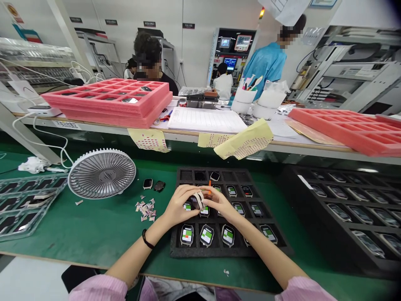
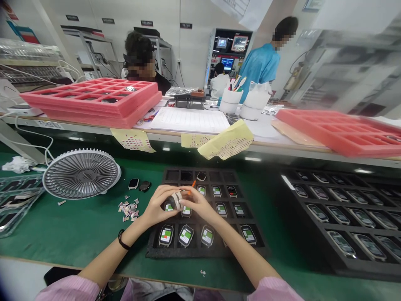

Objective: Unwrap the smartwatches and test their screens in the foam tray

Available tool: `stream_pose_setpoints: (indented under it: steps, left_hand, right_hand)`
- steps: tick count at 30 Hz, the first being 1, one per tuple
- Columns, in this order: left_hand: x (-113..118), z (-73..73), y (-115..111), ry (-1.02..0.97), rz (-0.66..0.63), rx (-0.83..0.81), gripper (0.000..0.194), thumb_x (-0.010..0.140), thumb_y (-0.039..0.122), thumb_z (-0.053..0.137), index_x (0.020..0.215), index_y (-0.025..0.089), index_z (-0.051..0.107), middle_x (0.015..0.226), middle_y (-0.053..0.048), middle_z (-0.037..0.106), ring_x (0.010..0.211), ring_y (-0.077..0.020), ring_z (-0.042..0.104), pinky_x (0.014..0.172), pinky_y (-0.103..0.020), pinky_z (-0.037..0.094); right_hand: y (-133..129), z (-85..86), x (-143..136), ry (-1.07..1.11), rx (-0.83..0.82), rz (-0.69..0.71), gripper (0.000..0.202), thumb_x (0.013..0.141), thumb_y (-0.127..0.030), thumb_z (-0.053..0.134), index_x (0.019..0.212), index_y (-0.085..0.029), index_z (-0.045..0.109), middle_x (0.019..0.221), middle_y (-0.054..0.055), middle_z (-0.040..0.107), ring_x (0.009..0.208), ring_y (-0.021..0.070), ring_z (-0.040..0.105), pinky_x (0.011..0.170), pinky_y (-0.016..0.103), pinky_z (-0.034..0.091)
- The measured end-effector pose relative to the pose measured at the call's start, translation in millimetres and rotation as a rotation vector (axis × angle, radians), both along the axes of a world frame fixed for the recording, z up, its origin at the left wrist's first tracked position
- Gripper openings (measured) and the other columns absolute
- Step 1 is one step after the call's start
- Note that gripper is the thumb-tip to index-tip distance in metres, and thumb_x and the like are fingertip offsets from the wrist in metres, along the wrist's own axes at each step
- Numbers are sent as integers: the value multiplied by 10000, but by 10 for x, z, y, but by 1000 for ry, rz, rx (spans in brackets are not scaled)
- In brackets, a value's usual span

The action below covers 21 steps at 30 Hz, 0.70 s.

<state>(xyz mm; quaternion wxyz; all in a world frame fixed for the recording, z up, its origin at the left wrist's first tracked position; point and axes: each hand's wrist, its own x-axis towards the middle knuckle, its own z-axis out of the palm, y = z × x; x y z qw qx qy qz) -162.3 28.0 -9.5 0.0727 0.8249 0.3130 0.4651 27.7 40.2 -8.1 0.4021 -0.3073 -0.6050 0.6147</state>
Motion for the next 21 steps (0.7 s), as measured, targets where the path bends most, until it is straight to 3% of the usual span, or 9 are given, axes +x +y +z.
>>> stream_pose_setpoints:
  steps: [4, 7, 15, 21]
  left_hand:
    - [25, 24, -28, -91, -36, -32, 481, 719, 272, 741, 1161, 218, 559, 1130, -109, 627, 1050, -261, 567, 893, -419, 467]
    - [43, 7, -32, -109, -55, -30, 501, 716, 282, 755, 1170, 217, 555, 1115, -106, 634, 1039, -256, 571, 887, -416, 472]
    - [44, -45, -37, -41, -15, 26, 532, 735, 159, 681, 1241, 210, 526, 1142, -106, 642, 1053, -252, 578, 886, -403, 473]
    - [40, -51, -33, -20, 10, 36, 512, 760, 190, 665, 1250, 226, 523, 1141, -97, 656, 1041, -249, 585, 884, -404, 469]
  right_hand:
    - [-13, 43, 8, 79, -186, 135, 376, 723, -383, 750, 1053, -229, 656, 1005, 50, 679, 940, 205, 624, 865, 345, 464]
    - [-34, 60, 12, 113, -255, 136, 395, 691, -371, 776, 1039, -219, 667, 988, 53, 687, 900, 198, 632, 832, 332, 470]
    - [-32, -1, 20, 106, -210, 77, 415, 681, -318, 793, 1050, -213, 636, 951, 47, 699, 870, 188, 652, 832, 334, 470]
    - [-57, 63, -13, 43, -201, 49, 461, 641, -305, 815, 1051, -218, 622, 990, 43, 691, 910, 196, 654, 866, 357, 483]
